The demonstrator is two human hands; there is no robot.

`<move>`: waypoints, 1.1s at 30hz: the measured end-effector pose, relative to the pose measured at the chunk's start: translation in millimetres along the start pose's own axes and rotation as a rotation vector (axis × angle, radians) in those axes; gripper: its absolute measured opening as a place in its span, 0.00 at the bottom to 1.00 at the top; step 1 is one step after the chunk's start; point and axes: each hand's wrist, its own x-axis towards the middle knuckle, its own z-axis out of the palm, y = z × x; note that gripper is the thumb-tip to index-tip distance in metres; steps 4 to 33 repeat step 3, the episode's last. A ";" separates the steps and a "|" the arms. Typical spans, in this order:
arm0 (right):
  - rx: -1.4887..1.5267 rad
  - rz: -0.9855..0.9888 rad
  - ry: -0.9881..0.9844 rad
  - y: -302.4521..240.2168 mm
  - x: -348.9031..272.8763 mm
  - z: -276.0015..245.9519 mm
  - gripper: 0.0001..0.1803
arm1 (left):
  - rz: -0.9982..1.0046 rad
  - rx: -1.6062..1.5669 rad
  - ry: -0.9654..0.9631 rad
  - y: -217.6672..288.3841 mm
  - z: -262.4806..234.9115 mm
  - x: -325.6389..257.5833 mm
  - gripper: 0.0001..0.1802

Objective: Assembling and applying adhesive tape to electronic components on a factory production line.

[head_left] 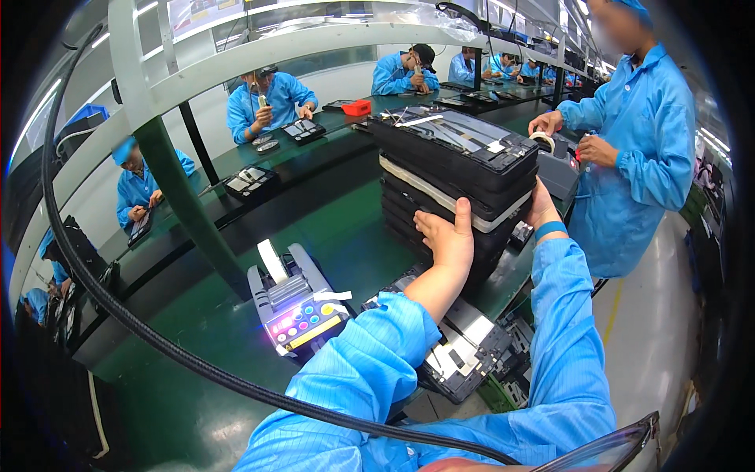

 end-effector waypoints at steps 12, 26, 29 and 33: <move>0.026 -0.015 -0.072 -10.7 -3.5 6.7 0.24 | 0.060 -0.001 -0.016 18.6 -7.2 -2.8 0.67; 0.026 -0.015 -0.072 -10.7 -3.5 6.7 0.24 | 0.060 -0.001 -0.016 18.6 -7.2 -2.8 0.67; 0.026 -0.015 -0.072 -10.7 -3.5 6.7 0.24 | 0.060 -0.001 -0.016 18.6 -7.2 -2.8 0.67; 0.026 -0.015 -0.072 -10.7 -3.5 6.7 0.24 | 0.060 -0.001 -0.016 18.6 -7.2 -2.8 0.67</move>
